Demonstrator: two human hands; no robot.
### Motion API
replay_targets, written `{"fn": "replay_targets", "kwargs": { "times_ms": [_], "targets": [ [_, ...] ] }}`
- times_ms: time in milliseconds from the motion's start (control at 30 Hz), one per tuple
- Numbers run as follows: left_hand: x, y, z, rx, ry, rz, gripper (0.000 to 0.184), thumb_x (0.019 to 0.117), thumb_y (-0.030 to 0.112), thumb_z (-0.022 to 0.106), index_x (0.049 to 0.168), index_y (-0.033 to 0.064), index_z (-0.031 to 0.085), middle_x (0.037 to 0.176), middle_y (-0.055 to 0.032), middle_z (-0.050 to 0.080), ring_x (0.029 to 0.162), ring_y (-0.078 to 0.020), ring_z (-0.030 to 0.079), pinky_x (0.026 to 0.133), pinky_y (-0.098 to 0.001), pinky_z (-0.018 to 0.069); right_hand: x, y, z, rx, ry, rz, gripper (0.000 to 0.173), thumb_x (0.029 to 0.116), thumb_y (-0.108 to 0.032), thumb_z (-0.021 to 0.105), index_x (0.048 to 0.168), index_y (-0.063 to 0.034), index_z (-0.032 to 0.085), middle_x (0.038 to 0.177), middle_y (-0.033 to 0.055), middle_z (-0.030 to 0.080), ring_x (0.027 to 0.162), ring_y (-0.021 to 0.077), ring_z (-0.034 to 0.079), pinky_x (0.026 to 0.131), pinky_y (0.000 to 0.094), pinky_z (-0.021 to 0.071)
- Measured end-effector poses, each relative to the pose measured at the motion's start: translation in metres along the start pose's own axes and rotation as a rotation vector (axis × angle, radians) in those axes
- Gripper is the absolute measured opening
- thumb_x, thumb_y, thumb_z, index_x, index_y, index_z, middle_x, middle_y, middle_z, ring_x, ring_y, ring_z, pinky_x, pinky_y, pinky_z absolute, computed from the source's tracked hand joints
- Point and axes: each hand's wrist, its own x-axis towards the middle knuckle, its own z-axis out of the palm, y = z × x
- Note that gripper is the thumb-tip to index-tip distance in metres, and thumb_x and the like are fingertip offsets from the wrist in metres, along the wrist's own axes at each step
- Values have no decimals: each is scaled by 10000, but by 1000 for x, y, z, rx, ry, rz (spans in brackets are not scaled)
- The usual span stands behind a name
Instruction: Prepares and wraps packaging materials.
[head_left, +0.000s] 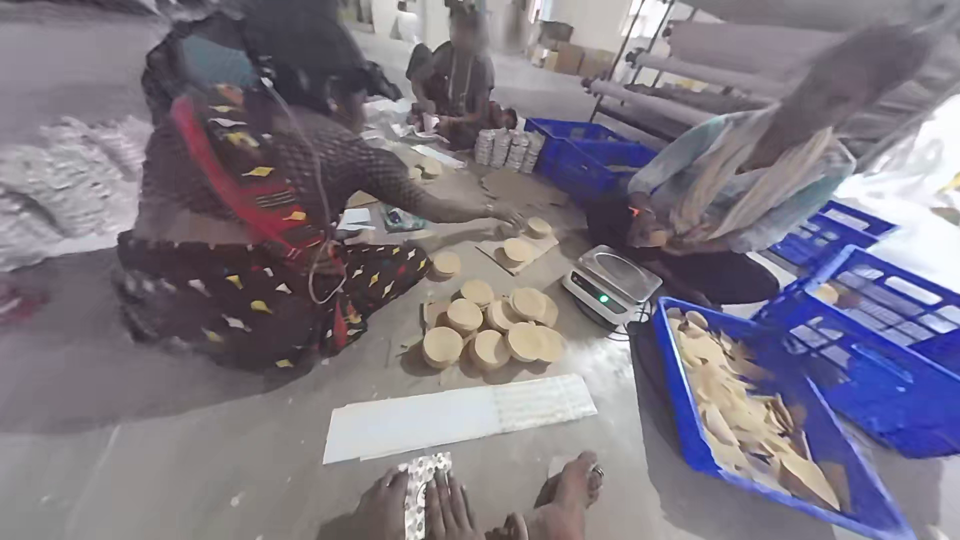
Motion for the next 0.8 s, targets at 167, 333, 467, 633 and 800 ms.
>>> {"fn": "replay_targets", "kwargs": {
  "times_ms": [167, 333, 467, 633, 800],
  "targets": [
    [0, 5, -13, -138, -7, 21, 749, 980, 59, 547, 1646, 201, 235, 1435, -230, 569, 1350, -436, 524, 1107, -626, 404, 30, -6, -64, -46, -279, 72, 362, 992, -46, 567, 1336, -64, 680, 1390, 120, 655, 1341, 357, 558, 1074, 591, 404],
    [7, 1, -24, -174, -147, 105, 884, 961, 3, 583, 1666, 225, 98, 1534, -202, 487, 1496, -459, 318, 1172, -652, 297, 57, 8, -67, -57, -399, 39, 307, 956, -252, 702, 1220, -104, 756, 1205, 93, 745, 1222, 323, 623, 1035, 528, 435],
    [19, -6, -18, -180, -49, 195, 1060, 860, 7, 728, 1659, 107, 37, 1541, -230, 470, 1498, -411, 339, 1245, -648, 2, 60, 26, -49, 19, -232, 4, 370, 813, -329, 805, 1076, -68, 789, 1048, 129, 767, 1090, 352, 676, 989, 521, 495],
    [-32, -3, -26, -643, 41, -357, 1268, 779, 180, 865, 1624, 10, -65, 1643, -307, 213, 1520, -449, 262, 1227, -565, 267, 43, 11, -44, 125, -57, 271, 341, 801, -339, 807, 990, -56, 795, 955, 132, 768, 1003, 367, 698, 906, 542, 531],
    [-37, 13, 16, -1148, 8, -538, 657, 974, 300, 714, 1462, -42, 437, 1394, -254, 559, 1281, -334, 571, 1080, -472, 474, 24, -14, -36, 166, -45, 445, 333, 831, -333, 795, 1013, -54, 787, 1012, 150, 761, 1071, 404, 677, 907, 590, 518]
  ]
}}
